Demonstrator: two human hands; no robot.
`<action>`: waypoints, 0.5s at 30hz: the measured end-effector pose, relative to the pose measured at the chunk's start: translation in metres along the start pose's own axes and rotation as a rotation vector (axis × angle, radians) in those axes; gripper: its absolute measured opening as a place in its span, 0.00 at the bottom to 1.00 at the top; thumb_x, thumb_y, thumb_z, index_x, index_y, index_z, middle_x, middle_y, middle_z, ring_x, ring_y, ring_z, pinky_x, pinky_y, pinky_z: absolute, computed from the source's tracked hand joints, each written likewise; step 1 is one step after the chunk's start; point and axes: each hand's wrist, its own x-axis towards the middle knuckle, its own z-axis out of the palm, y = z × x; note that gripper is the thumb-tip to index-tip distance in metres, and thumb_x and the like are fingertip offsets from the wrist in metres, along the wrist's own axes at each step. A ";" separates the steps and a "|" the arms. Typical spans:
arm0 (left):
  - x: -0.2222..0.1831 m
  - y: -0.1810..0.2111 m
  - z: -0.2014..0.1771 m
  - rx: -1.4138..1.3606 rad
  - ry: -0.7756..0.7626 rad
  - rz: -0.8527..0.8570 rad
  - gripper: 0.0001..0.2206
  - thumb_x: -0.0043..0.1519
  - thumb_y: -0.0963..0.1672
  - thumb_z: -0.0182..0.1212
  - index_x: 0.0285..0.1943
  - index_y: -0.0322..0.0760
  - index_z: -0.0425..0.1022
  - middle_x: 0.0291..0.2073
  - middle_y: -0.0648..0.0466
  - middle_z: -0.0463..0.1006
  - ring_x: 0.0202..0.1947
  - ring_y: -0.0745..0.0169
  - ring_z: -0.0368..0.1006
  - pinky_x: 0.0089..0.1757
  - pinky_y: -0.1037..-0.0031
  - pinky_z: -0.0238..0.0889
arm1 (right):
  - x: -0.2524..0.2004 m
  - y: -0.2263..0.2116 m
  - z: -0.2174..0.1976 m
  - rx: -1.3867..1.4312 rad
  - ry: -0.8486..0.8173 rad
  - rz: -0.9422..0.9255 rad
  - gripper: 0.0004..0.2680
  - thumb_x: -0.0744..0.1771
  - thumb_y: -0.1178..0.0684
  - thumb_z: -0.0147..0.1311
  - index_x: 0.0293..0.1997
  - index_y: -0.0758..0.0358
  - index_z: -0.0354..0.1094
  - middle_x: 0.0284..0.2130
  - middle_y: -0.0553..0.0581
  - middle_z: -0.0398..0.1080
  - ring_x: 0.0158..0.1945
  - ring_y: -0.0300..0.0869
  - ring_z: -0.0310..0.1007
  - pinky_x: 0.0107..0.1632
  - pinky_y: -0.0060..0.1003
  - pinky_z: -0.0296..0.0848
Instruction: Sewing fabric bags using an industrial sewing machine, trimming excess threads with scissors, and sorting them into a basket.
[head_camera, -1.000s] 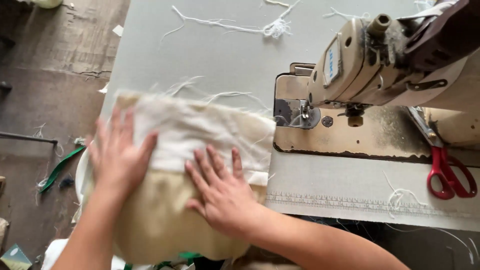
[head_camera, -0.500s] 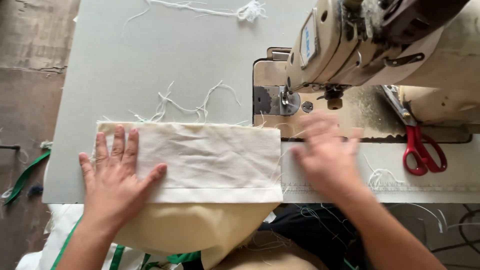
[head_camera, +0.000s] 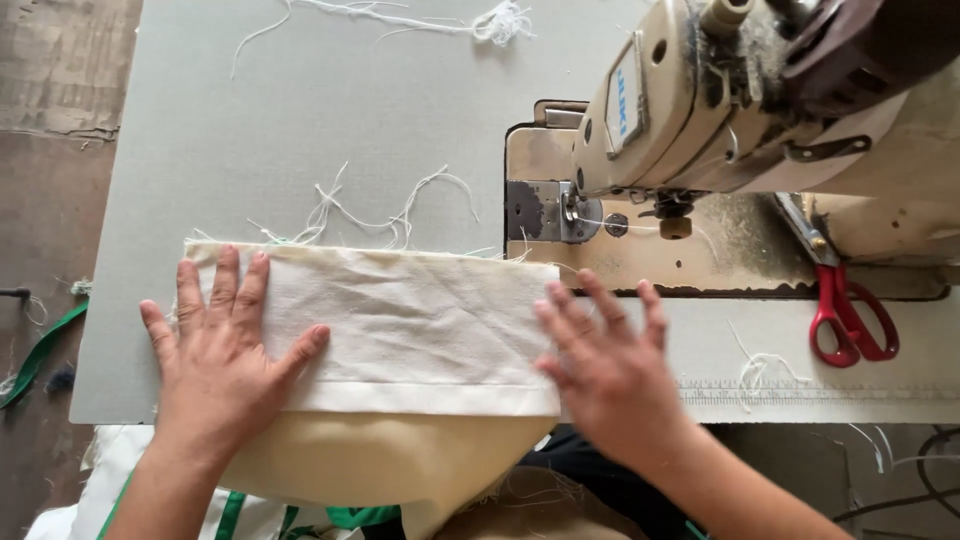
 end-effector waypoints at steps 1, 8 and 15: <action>0.000 -0.001 0.001 0.000 0.012 0.005 0.40 0.47 0.64 0.32 0.69 0.55 0.36 0.68 0.60 0.33 0.67 0.53 0.21 0.56 0.47 0.13 | 0.003 -0.004 0.006 -0.092 -0.209 0.007 0.17 0.65 0.44 0.32 0.59 0.53 0.46 0.59 0.47 0.45 0.64 0.41 0.33 0.60 0.50 0.27; 0.000 0.000 0.000 0.015 -0.046 -0.034 0.40 0.46 0.66 0.28 0.68 0.60 0.31 0.68 0.64 0.28 0.66 0.54 0.17 0.55 0.48 0.10 | 0.000 -0.007 0.014 -0.143 -0.407 0.051 0.24 0.66 0.34 0.20 0.67 0.50 0.31 0.66 0.44 0.30 0.69 0.42 0.18 0.59 0.61 0.10; 0.018 0.028 0.004 0.004 -0.017 -0.029 0.41 0.47 0.65 0.31 0.69 0.57 0.34 0.68 0.61 0.30 0.66 0.52 0.18 0.55 0.45 0.12 | 0.010 0.029 0.009 -0.226 -0.451 0.037 0.23 0.66 0.33 0.18 0.67 0.49 0.29 0.66 0.44 0.31 0.68 0.45 0.18 0.57 0.61 0.08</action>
